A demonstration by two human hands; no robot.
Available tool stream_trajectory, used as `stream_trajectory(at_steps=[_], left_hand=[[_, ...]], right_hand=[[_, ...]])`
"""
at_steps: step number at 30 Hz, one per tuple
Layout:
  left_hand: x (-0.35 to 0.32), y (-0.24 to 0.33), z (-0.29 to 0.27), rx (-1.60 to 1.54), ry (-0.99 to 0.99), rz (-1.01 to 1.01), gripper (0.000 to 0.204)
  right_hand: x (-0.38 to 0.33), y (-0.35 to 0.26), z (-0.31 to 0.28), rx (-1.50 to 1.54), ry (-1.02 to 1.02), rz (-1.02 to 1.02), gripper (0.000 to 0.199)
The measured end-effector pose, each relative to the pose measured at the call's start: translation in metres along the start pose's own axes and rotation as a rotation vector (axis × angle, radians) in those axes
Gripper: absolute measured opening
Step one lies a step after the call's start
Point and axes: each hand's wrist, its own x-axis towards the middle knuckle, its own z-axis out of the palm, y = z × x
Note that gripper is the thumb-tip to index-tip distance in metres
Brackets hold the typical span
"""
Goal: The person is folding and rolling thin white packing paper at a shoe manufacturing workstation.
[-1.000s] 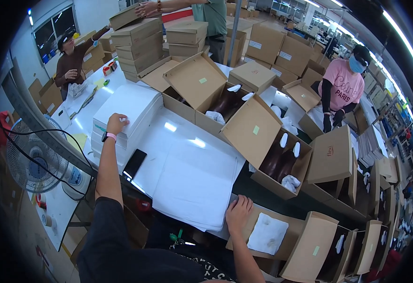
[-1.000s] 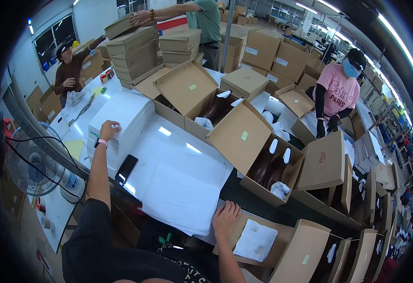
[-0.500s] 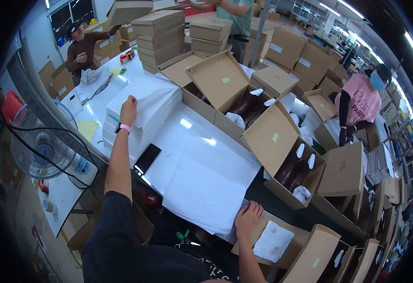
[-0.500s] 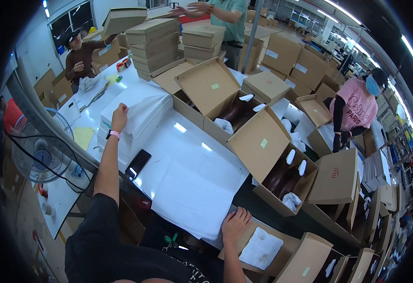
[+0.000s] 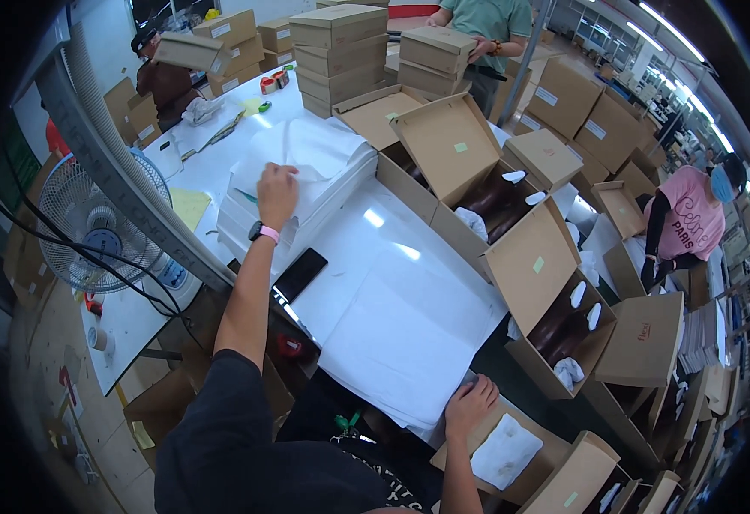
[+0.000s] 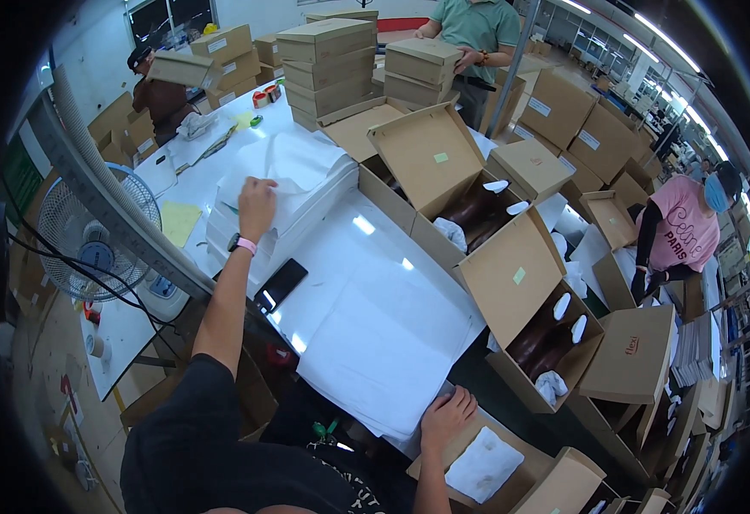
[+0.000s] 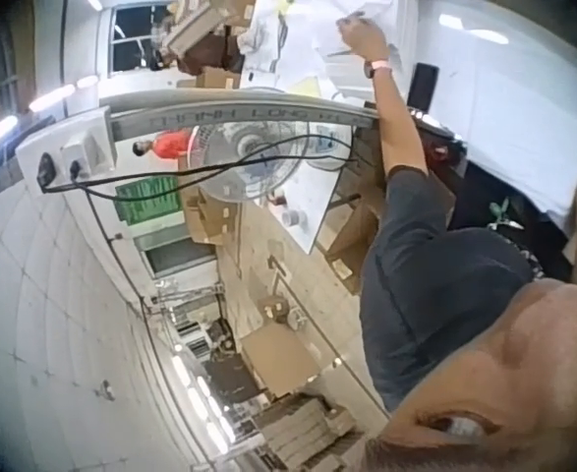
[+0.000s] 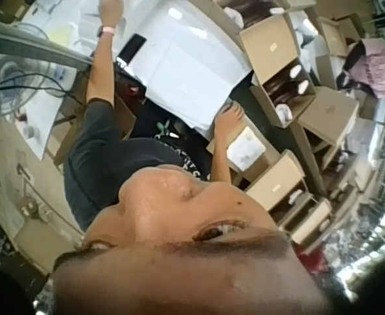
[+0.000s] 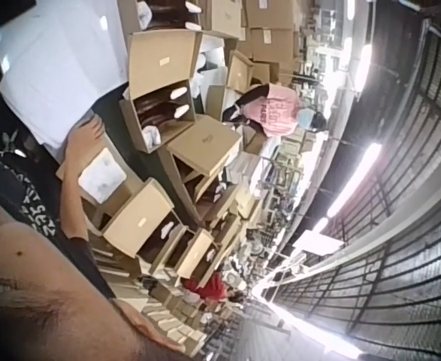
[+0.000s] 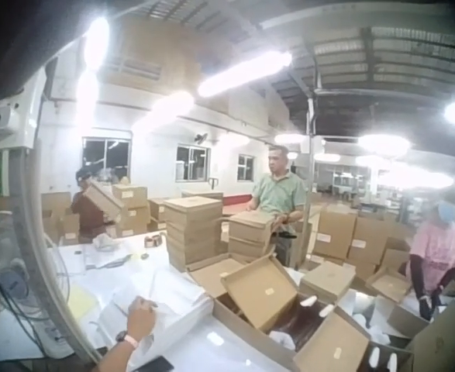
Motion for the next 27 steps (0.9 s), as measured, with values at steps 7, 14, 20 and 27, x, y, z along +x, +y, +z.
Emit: stream_trajectory(at_steps=[7, 14, 20, 27], left_hand=[[-0.013, 0.006, 0.013, -0.093, -0.225, -0.062, 0.027], [0.002, -0.003, 0.015, -0.115, -0.285, -0.112, 0.021], [0.030, 0.001, -0.007, -0.033, -0.013, -0.051, 0.017], [0.011, 0.052, -0.036, -0.257, 0.405, -0.215, 0.015]], right_hand=[[-0.002, 0.002, 0.001, 0.002, -0.007, 0.015, 0.037], [-0.002, 0.000, 0.000, 0.017, -0.003, 0.017, 0.038], [-0.001, -0.002, 0.002, 0.036, -0.011, 0.019, 0.038], [0.000, -0.002, 0.000, 0.031, 0.001, 0.022, 0.037]])
